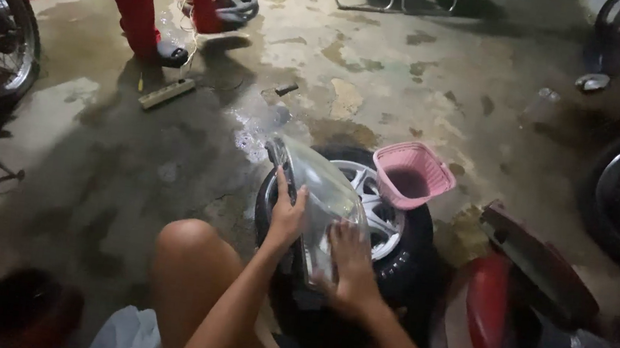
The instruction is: The person sits on the floor and cleans a motorcycle headlight lens resting on a tire. They use a small abrasive pad to scrub the surface of the lens repeatedly, occasionally dipping the pad into a pink bucket of water to wet it.
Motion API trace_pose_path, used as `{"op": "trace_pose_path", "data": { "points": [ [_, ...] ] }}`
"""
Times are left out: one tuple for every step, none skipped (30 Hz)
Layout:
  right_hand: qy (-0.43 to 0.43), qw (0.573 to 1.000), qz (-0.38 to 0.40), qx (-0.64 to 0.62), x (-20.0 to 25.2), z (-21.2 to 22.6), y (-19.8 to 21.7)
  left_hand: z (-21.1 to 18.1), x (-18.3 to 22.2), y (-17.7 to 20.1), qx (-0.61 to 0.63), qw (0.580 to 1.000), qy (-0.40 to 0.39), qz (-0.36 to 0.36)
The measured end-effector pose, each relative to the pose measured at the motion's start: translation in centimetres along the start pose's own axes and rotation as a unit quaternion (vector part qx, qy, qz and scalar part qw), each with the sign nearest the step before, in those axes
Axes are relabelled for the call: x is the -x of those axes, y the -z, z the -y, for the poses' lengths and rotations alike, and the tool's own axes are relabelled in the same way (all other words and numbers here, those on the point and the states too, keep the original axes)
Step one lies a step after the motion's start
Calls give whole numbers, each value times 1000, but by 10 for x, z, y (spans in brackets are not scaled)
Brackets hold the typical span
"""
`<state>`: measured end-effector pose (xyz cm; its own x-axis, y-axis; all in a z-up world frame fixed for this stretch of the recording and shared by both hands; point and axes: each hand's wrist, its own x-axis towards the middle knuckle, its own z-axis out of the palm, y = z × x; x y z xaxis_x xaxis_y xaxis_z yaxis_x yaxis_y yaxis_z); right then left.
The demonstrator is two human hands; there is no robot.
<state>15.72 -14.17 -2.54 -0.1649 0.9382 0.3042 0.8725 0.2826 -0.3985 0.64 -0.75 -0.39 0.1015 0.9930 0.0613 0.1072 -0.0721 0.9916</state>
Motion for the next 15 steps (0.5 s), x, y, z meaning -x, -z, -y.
{"op": "trace_pose_path", "data": {
  "points": [
    [-4,1000,0,-3,-20,-11,-4,-5,3,2,-3,1000,2,3],
    [29,997,-75,-5,-43,-23,-8,-12,4,3,-18,999,34,6],
    [62,987,-149,-7,-64,-36,-11,-18,6,5,-33,997,65,9],
    [60,987,-150,-7,-71,-34,-5,-22,6,6,-35,997,65,10],
    [4,995,-84,-51,-77,-32,1,-26,6,8,-24,997,71,16],
    [-51,994,-18,-94,-85,-30,6,-30,4,10,-12,997,76,21],
    [-51,994,-19,-95,-76,-29,-2,-25,1,14,-13,997,76,22],
    [10,996,-74,-54,-65,-30,-9,-20,-2,15,-11,996,78,29],
    [70,989,-128,-11,-55,-31,-17,-15,-4,16,-9,996,81,35],
    [70,989,-127,-10,-34,-17,-13,-12,-9,16,-7,996,81,35],
    [70,992,-108,-19,-12,-2,-9,-9,-13,15,-6,996,83,34],
    [71,993,-87,-29,8,12,-5,-6,-17,16,-5,996,86,32],
    [72,993,-85,-28,24,11,-9,-2,-14,15,-3,996,87,30],
    [55,998,-40,-10,37,10,-13,1,-14,15,-13,994,100,37],
    [38,999,5,8,51,7,-16,4,-14,14,-22,992,112,44]
  ]
}}
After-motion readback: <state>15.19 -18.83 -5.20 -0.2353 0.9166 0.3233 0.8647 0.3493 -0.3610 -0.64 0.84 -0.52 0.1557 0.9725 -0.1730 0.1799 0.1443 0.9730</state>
